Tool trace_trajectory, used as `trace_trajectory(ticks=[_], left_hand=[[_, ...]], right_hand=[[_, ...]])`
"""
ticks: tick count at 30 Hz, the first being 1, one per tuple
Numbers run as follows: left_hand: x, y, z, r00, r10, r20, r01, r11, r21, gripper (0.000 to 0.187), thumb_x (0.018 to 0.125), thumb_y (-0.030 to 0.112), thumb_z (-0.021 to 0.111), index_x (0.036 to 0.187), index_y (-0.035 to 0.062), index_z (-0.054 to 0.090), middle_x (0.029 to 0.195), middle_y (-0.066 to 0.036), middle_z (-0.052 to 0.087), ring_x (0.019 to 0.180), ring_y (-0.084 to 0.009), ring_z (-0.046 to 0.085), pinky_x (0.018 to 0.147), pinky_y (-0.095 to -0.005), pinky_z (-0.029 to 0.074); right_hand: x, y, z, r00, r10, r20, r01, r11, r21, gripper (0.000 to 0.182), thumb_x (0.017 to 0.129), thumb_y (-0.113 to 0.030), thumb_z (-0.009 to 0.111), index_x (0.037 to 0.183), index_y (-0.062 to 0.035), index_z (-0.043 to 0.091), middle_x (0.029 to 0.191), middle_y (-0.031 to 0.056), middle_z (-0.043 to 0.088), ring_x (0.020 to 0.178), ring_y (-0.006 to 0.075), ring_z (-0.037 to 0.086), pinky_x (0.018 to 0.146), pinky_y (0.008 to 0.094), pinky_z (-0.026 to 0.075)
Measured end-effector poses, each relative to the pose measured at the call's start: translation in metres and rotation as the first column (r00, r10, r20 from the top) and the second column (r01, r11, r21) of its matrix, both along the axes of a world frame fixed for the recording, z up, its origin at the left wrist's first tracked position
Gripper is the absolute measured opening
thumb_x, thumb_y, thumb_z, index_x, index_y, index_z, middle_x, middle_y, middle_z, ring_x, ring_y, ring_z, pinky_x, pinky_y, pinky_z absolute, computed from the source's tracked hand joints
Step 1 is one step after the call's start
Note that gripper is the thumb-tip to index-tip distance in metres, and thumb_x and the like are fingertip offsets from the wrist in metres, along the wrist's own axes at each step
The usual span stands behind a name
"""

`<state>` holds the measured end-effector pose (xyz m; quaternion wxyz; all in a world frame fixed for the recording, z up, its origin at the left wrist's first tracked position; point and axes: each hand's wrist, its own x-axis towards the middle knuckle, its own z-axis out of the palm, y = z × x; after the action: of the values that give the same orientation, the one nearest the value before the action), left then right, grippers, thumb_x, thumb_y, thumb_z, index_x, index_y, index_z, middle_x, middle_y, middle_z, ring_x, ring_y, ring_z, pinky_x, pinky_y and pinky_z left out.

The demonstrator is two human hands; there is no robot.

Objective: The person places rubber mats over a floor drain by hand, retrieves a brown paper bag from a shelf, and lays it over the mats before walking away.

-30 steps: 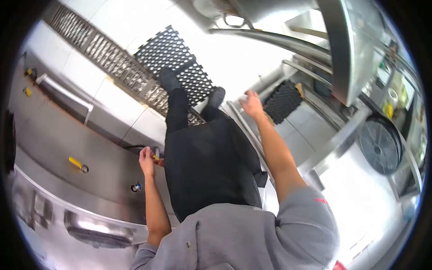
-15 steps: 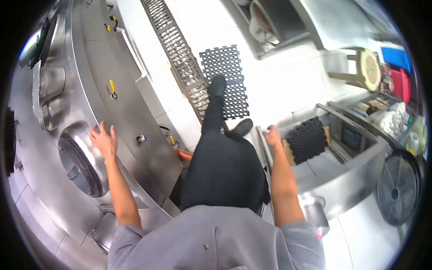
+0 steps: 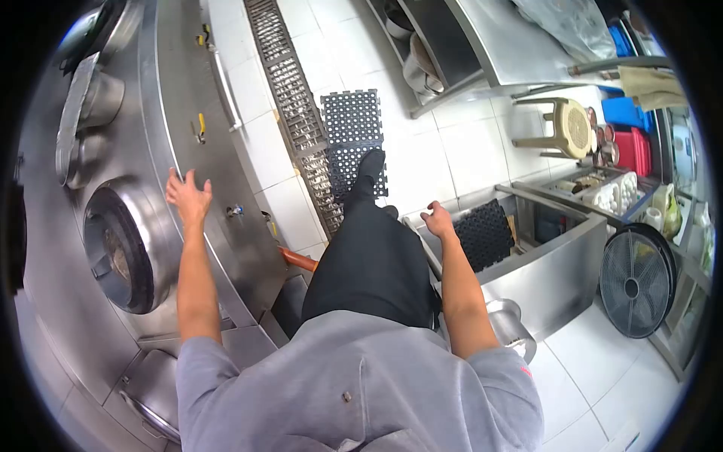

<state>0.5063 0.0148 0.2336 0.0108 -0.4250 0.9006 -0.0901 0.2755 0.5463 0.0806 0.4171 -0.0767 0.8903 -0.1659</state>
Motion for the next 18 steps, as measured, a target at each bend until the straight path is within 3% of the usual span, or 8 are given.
trace_trajectory(ticks=[8, 13, 18], left_hand=[[0.000, -0.001, 0.000, 1.000, -0.005, -0.002, 0.005, 1.000, -0.013, 0.047, 0.070, 0.029, 0.070, 0.113, 0.0142, 0.058, 0.139, -0.019, 0.031, 0.125, -0.0353, 0.030, 0.102, -0.0523, 0.023], [-0.003, -0.004, 0.002, 1.000, 0.031, 0.005, -0.031, 0.999, 0.019, 0.045, 0.070, 0.028, 0.071, 0.112, 0.0142, 0.059, 0.139, -0.018, 0.031, 0.126, -0.0340, 0.030, 0.103, -0.0522, 0.022], [-0.001, -0.006, 0.001, 1.000, -0.001, -0.013, 0.001, 1.000, 0.021, 0.043, 0.070, 0.026, 0.071, 0.110, 0.0150, 0.060, 0.139, -0.017, 0.030, 0.127, -0.0340, 0.029, 0.103, -0.0520, 0.022]], right_hand=[[-0.010, -0.013, 0.014, 0.999, 0.024, -0.038, -0.025, 1.000, -0.016, 0.042, 0.079, -0.028, 0.065, 0.108, -0.0006, 0.051, 0.094, 0.0237, 0.062, 0.091, 0.0372, 0.060, 0.081, 0.0419, 0.046], [-0.001, -0.008, -0.008, 0.998, 0.051, -0.036, -0.051, 0.998, 0.022, 0.041, 0.080, -0.028, 0.064, 0.107, 0.0000, 0.052, 0.093, 0.0236, 0.062, 0.092, 0.0380, 0.059, 0.082, 0.0431, 0.045], [0.005, -0.011, -0.011, 0.999, -0.037, -0.028, 0.037, 0.999, -0.015, 0.041, 0.078, -0.030, 0.065, 0.106, -0.0011, 0.053, 0.092, 0.0232, 0.063, 0.093, 0.0375, 0.059, 0.081, 0.0426, 0.046]])
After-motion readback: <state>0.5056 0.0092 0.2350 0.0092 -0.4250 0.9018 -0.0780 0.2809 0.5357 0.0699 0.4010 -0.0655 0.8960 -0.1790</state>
